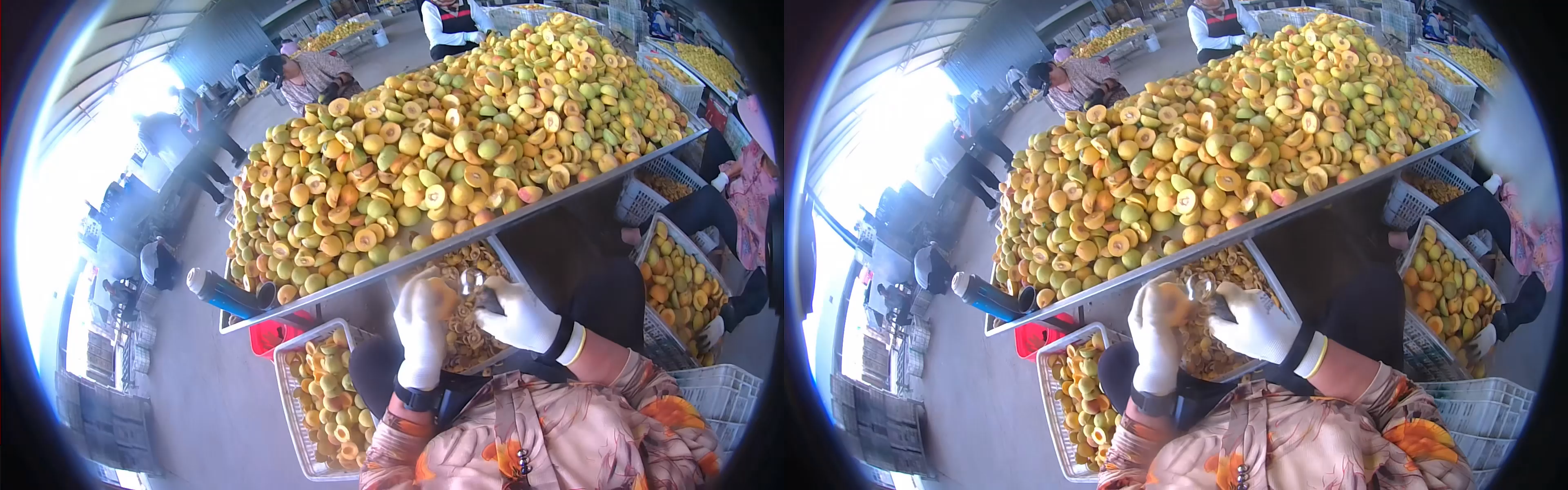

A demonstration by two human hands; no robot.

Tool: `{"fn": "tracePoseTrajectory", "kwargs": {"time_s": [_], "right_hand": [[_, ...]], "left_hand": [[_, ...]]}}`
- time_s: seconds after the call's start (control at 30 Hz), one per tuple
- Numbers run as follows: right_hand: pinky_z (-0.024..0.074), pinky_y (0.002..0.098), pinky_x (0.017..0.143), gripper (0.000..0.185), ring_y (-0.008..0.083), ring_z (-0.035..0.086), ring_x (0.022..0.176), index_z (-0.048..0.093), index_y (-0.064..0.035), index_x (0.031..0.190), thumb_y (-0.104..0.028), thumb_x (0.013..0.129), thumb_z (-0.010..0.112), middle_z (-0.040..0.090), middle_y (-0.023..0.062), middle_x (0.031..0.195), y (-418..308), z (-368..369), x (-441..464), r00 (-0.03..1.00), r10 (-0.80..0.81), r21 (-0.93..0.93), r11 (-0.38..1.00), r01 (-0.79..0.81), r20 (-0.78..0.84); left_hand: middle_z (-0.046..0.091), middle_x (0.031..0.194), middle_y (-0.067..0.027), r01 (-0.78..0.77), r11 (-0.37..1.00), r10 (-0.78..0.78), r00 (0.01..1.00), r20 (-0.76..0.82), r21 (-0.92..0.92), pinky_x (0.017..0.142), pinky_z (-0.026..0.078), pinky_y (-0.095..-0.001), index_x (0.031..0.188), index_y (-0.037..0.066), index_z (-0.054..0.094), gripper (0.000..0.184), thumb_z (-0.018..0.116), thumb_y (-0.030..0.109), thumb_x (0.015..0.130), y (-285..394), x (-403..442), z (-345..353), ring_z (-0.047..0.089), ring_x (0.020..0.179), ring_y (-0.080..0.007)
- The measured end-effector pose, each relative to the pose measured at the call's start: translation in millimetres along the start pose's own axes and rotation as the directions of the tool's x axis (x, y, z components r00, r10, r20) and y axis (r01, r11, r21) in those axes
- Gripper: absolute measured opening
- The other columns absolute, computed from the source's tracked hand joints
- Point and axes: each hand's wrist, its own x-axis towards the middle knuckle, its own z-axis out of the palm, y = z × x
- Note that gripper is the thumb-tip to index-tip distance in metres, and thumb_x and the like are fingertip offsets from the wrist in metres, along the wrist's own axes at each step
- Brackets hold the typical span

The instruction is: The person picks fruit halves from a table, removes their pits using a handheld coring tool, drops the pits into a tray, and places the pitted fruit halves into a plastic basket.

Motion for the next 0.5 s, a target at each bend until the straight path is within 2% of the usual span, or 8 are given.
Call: {"fn": "tracePoseTrajectory", "kwargs": {"time_s": [0.03,0.07,0.13,0.2,0.23,0.3,0.4,0.5], "right_hand": [[0.0520,0.0451,0.066,0.027,0.0412,0.069,0.077,0.060,-0.0012,0.107,-0.016,0.087,0.072,0.067,0.0233,0.080,4,-1,-3,0.990,0.052,-0.100,0.994,-0.039,0.129],[0.0528,0.0456,0.067,0.029,0.0416,0.070,0.079,0.060,-0.0007,0.107,-0.018,0.087,0.072,0.068,0.0243,0.082,4,1,-8,0.991,0.045,-0.101,0.994,-0.033,0.126],[0.0544,0.0465,0.069,0.031,0.0426,0.070,0.083,0.060,0.0001,0.108,-0.021,0.088,0.072,0.069,0.0262,0.086,2,6,-11,0.993,0.019,-0.107,0.994,-0.007,0.118],[0.0534,0.0460,0.067,0.029,0.0421,0.070,0.080,0.059,0.0001,0.104,-0.019,0.087,0.073,0.069,0.0246,0.083,0,16,-9,0.994,0.005,-0.018,1.000,-0.003,0.109],[0.0528,0.0457,0.066,0.028,0.0418,0.070,0.078,0.059,0.0002,0.102,-0.018,0.087,0.073,0.069,0.0238,0.082,-3,21,-7,0.995,-0.002,0.025,1.000,0.000,0.098],[0.0539,0.0455,0.066,0.027,0.0417,0.070,0.076,0.057,-0.0001,0.105,-0.014,0.087,0.071,0.069,0.0220,0.082,-6,25,-3,0.995,-0.020,-0.021,1.000,0.022,0.098],[0.0545,0.0456,0.067,0.027,0.0393,0.070,0.075,0.058,0.0000,0.107,-0.013,0.086,0.070,0.070,0.0183,0.082,-1,40,-4,0.998,0.002,-0.031,1.000,0.000,0.065],[0.0535,0.0488,0.064,0.029,0.0422,0.068,0.073,0.058,0.0000,0.108,-0.018,0.087,0.068,0.068,0.0226,0.083,-10,43,-6,0.996,-0.084,-0.076,0.994,0.085,0.007]], "left_hand": [[0.067,0.097,-0.0080,0.037,0.998,-0.038,0.999,-0.032,-0.055,0.076,0.053,-0.0289,0.120,-0.005,0.063,0.044,0.057,0.035,0.104,4,1,-2,0.064,0.082,-0.0153],[0.069,0.100,-0.0104,0.049,0.998,-0.050,0.998,-0.032,-0.041,0.078,0.054,-0.0306,0.122,-0.005,0.062,0.045,0.054,0.036,0.105,4,3,-5,0.066,0.086,-0.0180],[0.070,0.100,-0.0104,0.050,0.998,-0.052,0.998,-0.039,-0.040,0.077,0.054,-0.0286,0.124,-0.004,0.063,0.048,0.053,0.039,0.105,7,3,-3,0.066,0.084,-0.0159],[0.071,0.100,-0.0099,0.017,0.999,-0.018,1.000,-0.023,-0.033,0.075,0.053,-0.0275,0.126,-0.003,0.063,0.049,0.052,0.041,0.105,2,4,-2,0.065,0.082,-0.0140],[0.071,0.100,-0.0110,0.030,0.999,-0.031,0.999,-0.023,-0.033,0.075,0.054,-0.0281,0.126,-0.003,0.062,0.049,0.052,0.040,0.105,1,2,-2,0.066,0.084,-0.0157],[0.070,0.101,-0.0132,0.049,0.998,-0.049,0.999,-0.022,-0.035,0.076,0.054,-0.0293,0.124,-0.004,0.061,0.048,0.053,0.040,0.105,4,-3,1,0.067,0.087,-0.0192],[0.071,0.098,-0.0116,-0.032,0.999,0.036,0.995,-0.097,0.044,0.072,0.054,-0.0274,0.125,-0.002,0.062,0.047,0.053,0.040,0.106,-1,-9,6,0.067,0.082,-0.0165],[0.072,0.096,-0.0095,-0.104,0.963,0.134,0.985,-0.107,0.247,0.068,0.053,-0.0263,0.124,-0.001,0.063,0.047,0.052,0.041,0.106,7,-17,13,0.066,0.080,-0.0138]]}}
